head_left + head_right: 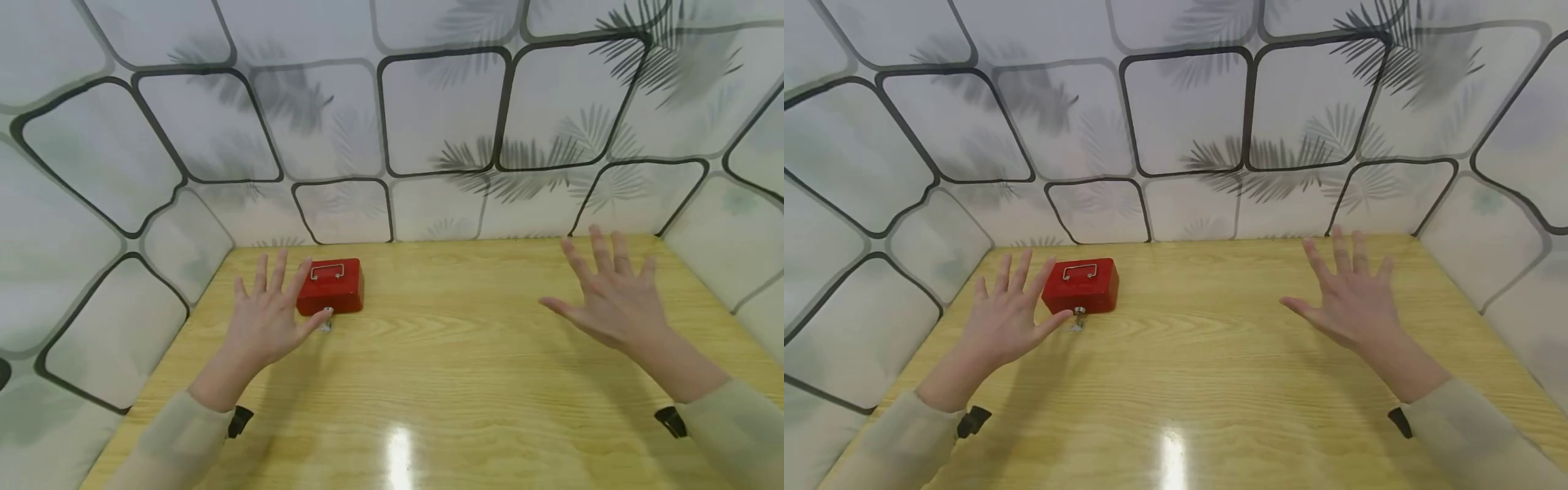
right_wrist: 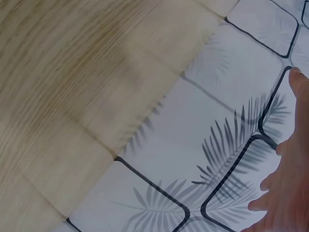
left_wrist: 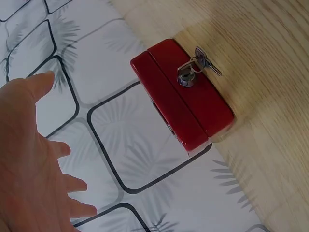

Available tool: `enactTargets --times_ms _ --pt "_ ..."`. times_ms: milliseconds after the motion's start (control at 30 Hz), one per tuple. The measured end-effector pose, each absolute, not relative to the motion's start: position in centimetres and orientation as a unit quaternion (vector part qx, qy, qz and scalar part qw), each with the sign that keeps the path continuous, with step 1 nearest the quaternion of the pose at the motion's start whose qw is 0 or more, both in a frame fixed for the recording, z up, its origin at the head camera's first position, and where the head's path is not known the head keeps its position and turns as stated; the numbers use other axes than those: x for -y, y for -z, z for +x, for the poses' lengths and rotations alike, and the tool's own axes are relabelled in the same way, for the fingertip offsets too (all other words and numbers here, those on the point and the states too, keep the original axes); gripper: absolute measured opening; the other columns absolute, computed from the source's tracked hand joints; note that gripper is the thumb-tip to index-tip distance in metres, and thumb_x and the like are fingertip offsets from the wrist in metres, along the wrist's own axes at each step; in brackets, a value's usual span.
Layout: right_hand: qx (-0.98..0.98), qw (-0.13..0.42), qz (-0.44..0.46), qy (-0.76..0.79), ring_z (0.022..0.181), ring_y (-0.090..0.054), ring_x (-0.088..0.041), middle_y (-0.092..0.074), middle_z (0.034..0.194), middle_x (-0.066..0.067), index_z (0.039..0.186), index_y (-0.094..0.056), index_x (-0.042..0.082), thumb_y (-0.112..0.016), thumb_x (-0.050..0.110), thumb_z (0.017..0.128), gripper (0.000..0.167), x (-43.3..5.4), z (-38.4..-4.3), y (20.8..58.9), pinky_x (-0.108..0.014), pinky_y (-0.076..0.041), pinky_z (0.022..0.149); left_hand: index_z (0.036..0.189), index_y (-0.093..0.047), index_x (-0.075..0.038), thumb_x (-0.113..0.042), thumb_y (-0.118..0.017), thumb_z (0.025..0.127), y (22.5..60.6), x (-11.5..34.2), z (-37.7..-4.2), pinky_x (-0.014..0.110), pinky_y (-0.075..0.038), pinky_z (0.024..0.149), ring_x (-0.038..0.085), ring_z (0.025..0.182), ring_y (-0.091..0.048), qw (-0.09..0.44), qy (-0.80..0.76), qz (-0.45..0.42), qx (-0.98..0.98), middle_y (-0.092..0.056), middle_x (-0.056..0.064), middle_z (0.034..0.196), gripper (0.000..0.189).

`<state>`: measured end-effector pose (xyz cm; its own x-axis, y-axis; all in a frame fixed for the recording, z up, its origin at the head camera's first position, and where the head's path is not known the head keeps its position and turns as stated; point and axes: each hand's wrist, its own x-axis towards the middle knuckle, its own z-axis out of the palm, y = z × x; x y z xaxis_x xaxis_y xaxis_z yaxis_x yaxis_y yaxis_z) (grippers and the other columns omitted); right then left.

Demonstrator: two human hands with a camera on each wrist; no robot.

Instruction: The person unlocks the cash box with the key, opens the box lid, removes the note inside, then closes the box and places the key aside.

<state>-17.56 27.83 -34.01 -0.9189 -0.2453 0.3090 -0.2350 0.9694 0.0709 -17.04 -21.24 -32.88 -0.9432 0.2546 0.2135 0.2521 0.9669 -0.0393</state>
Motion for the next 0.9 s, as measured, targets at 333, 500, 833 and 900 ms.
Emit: enactTargets --times_ms 333,500,833,900 --pt "0.98 0.147 0.131 0.008 0.144 0.005 -0.045 0.01 0.16 -0.017 0.158 -0.007 0.021 -0.047 0.074 0.086 0.098 -25.0 -19.0 34.1 -0.08 -0.008 0.096 0.156 -0.021 -0.017 -0.068 -0.05 0.088 33.3 22.1 -17.7 0.077 -0.008 0.101 0.05 0.142 -0.005 0.116 -0.009 -0.129 0.985 -0.009 0.022 0.159 0.09" --pt "0.981 0.138 0.138 -0.003 0.144 0.004 -0.045 0.011 0.16 -0.017 0.158 -0.005 0.022 -0.045 0.075 0.086 0.098 -23.0 -20.2 34.7 -0.079 -0.009 0.097 0.157 -0.016 -0.018 -0.068 -0.047 0.09 33.7 22.8 -18.1 0.076 -0.007 0.101 0.049 0.142 -0.004 0.106 -0.011 -0.117 0.987 -0.008 0.022 0.159 0.089" --pt "0.978 0.115 0.17 -0.027 0.144 0.006 -0.042 0.012 0.16 -0.015 0.158 -0.004 0.021 -0.042 0.076 0.086 0.098 -18.1 -22.0 36.6 -0.076 -0.007 0.101 0.157 -0.014 -0.016 -0.071 -0.044 0.09 35.2 24.2 -19.1 0.076 -0.004 0.101 0.047 0.143 0.003 0.082 0.013 -0.098 0.992 0.0 0.021 0.16 0.092" --pt "0.977 0.114 0.178 -0.03 0.144 0.006 -0.042 0.01 0.16 -0.016 0.158 -0.004 0.022 -0.041 0.077 0.086 0.098 -17.1 -22.3 37.0 -0.076 -0.008 0.101 0.157 -0.013 -0.017 -0.071 -0.043 0.09 35.6 24.5 -19.3 0.076 -0.003 0.101 0.047 0.143 0.003 0.078 0.015 -0.094 0.992 0.0 0.021 0.16 0.092"
